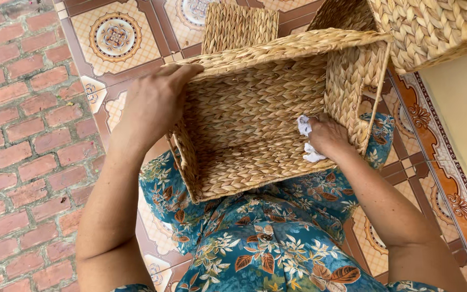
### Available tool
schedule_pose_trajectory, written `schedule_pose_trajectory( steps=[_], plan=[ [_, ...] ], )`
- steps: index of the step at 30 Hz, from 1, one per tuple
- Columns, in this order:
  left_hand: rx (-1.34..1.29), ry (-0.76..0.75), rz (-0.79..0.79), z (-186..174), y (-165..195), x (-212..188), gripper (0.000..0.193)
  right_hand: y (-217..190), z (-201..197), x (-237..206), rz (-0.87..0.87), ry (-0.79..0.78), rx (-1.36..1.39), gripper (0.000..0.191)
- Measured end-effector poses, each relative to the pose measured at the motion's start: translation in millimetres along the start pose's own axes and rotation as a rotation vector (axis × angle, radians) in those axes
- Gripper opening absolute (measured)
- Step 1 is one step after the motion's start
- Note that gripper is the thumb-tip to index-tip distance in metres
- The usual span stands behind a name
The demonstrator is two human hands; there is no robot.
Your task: The person wipes the exterior and interior surfaces of a woven basket using a white cloth. They rotate the basket to reach different sides and continue wiping until the end of the clip.
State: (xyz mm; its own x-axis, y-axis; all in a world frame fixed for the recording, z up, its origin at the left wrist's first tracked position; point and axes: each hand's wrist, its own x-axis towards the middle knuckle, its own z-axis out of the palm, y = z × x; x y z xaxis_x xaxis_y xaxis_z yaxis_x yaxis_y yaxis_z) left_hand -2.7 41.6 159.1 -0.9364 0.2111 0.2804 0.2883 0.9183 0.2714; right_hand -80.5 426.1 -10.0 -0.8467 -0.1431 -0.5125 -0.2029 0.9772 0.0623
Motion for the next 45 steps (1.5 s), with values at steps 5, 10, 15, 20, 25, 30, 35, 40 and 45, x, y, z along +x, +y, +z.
schedule_pose_trajectory(
  steps=[5, 10, 15, 20, 25, 30, 35, 40, 45],
  plan=[
    [-0.316, 0.346, -0.112, 24.1, -16.3, -40.9, 0.054, -14.2, -8.3, -9.5, 0.005, -0.071, 0.077, 0.055],
    [-1.005, 0.564, -0.258, 77.6, -1.0, -48.6, 0.076, -51.2, -11.7, -13.1, -0.186, -0.067, 0.036, 0.068],
    [-1.148, 0.608, -0.300, 85.2, 7.9, -57.2, 0.081, -131.4, -4.5, -16.2, -0.331, -0.415, 0.112, 0.060],
    [-1.091, 0.636, -0.247, 81.6, 10.5, -59.1, 0.081, -214.5, 10.3, -36.2, -0.636, -0.438, 0.484, 0.033],
    [-1.041, 0.644, -0.235, 87.4, 10.4, -61.0, 0.081, -182.0, 25.0, -17.6, -0.826, -0.128, 0.381, 0.058],
    [-1.029, 0.651, -0.238, 91.0, 7.5, -61.0, 0.080, -94.9, -9.3, -4.8, -0.223, -0.400, 0.327, 0.043],
    [-1.032, 0.651, -0.232, 89.4, 6.6, -58.5, 0.080, -32.0, -41.0, -7.7, 0.035, -0.226, -0.030, 0.044],
    [-1.050, 0.652, -0.210, 86.7, 9.2, -58.5, 0.083, -63.8, -14.9, 0.6, 0.076, -0.290, 0.171, 0.064],
    [-1.071, 0.650, -0.226, 84.7, 11.0, -58.8, 0.083, -151.9, -5.6, -16.0, -0.301, -0.435, 0.309, 0.064]
  ],
)
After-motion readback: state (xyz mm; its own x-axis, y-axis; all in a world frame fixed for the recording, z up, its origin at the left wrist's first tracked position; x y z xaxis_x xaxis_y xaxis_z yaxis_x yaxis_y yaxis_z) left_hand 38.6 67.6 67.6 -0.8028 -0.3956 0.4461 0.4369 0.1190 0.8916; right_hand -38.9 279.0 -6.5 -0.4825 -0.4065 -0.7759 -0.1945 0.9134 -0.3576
